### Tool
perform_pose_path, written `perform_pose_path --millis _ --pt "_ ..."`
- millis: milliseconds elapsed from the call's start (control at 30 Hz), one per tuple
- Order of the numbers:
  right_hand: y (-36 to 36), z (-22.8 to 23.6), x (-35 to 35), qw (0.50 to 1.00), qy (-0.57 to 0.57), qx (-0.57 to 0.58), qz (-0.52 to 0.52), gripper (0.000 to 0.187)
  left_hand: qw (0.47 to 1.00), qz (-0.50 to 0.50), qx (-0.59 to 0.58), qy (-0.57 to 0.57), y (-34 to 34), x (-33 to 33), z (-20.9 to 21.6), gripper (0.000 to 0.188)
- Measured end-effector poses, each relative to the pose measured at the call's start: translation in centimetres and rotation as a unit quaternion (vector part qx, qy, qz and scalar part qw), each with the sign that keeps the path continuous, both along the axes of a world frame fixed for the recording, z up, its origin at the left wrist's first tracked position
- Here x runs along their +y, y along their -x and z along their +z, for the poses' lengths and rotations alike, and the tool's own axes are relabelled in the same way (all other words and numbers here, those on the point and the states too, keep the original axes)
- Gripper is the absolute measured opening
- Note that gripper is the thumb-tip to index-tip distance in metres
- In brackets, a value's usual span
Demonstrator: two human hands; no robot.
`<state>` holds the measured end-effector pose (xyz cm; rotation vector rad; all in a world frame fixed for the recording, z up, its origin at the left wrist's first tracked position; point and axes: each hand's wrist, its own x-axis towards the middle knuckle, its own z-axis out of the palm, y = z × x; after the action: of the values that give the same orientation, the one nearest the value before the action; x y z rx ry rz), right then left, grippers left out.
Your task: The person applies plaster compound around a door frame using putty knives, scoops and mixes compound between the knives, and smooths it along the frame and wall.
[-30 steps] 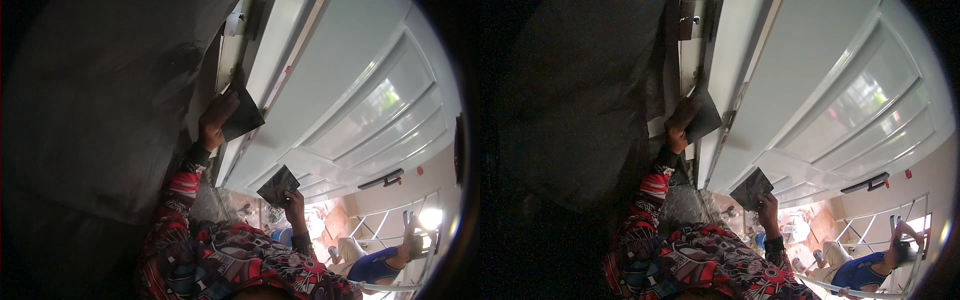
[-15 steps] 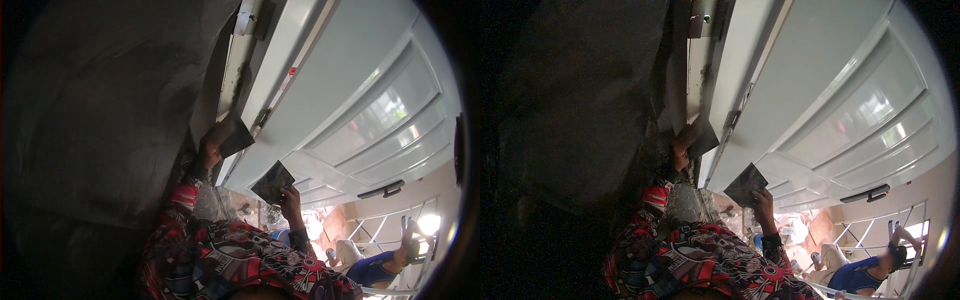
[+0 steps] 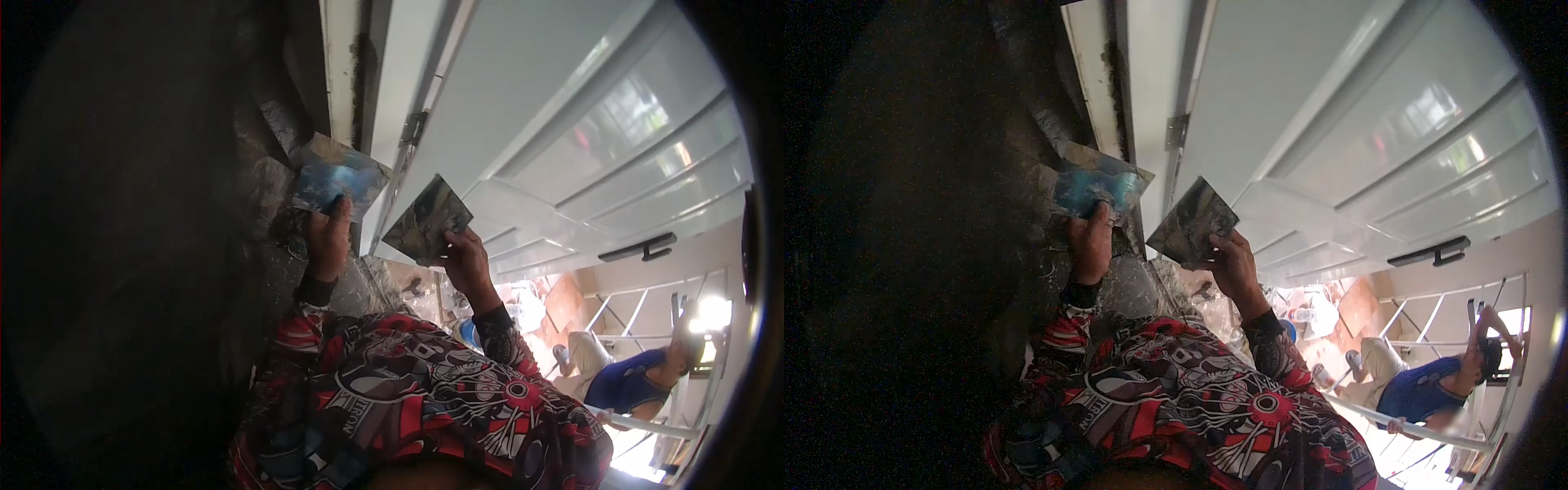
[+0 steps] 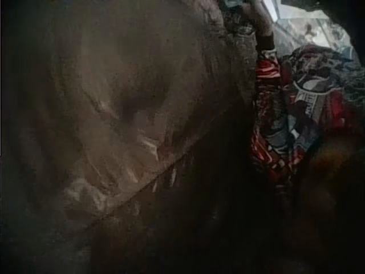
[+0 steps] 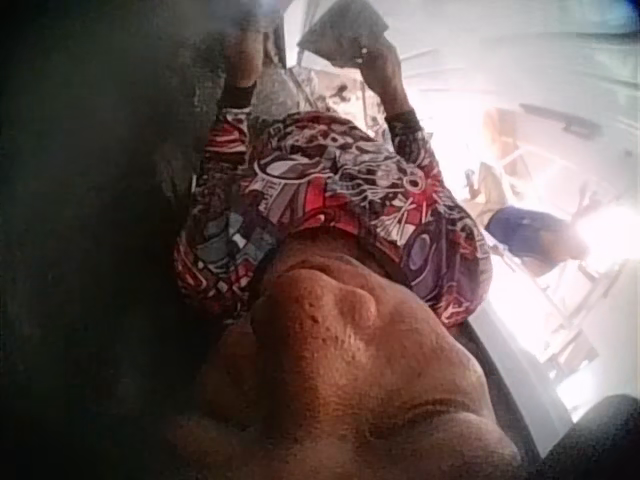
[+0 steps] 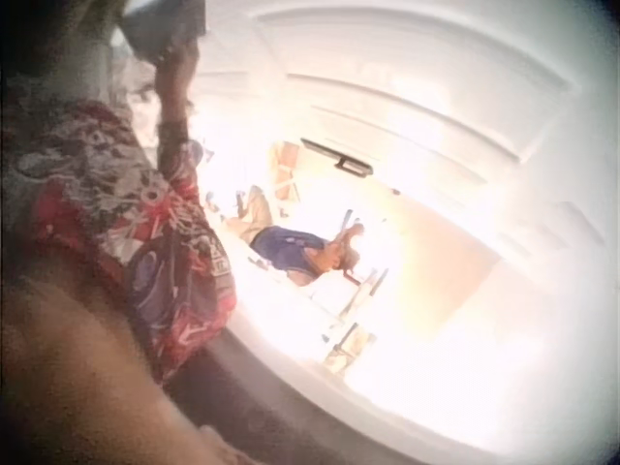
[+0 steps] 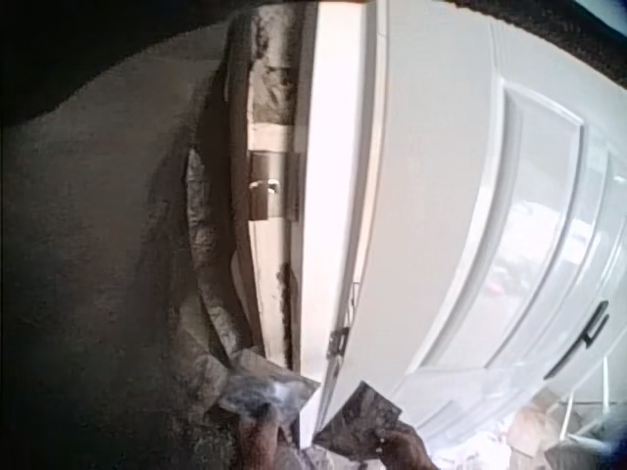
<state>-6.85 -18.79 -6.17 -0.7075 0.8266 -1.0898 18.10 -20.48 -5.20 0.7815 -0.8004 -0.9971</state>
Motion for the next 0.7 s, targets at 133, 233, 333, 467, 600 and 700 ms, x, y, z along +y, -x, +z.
perform_pose_path --millis 133,233,333,467,600,700 --pt "0.2 1.5 -0.1 0.999 0.002 -0.012 -0.032 0.035 0.997 -0.067 0.030 0.019 0.2 -0.4 0.1 0.018" --pt "0.4 2.0 0.0 0.999 0.014 -0.018 -0.045 0.036 0.992 -0.083 -0.089 0.017 0.6 0.1 0.7 0.017" --pt "0.1 3.2 0.2 0.997 0.028 -0.021 -0.067 0.036 0.983 -0.144 -0.116 -0.025 0.9 0.4 1.2 0.018" --pt "0.5 3.3 0.2 0.996 0.053 0.013 -0.077 0.038 0.977 -0.121 -0.161 0.065 1.7 0.3 1.9 0.020" --pt "1.3 3.2 0.0 0.995 0.051 0.011 -0.084 0.038 0.976 -0.144 -0.150 0.061 2.0 0.0 2.6 0.023" --pt "1.5 3.4 -0.1 0.995 0.028 -0.037 -0.093 0.039 0.969 -0.139 -0.175 0.103 2.6 -0.6 3.4 0.023"
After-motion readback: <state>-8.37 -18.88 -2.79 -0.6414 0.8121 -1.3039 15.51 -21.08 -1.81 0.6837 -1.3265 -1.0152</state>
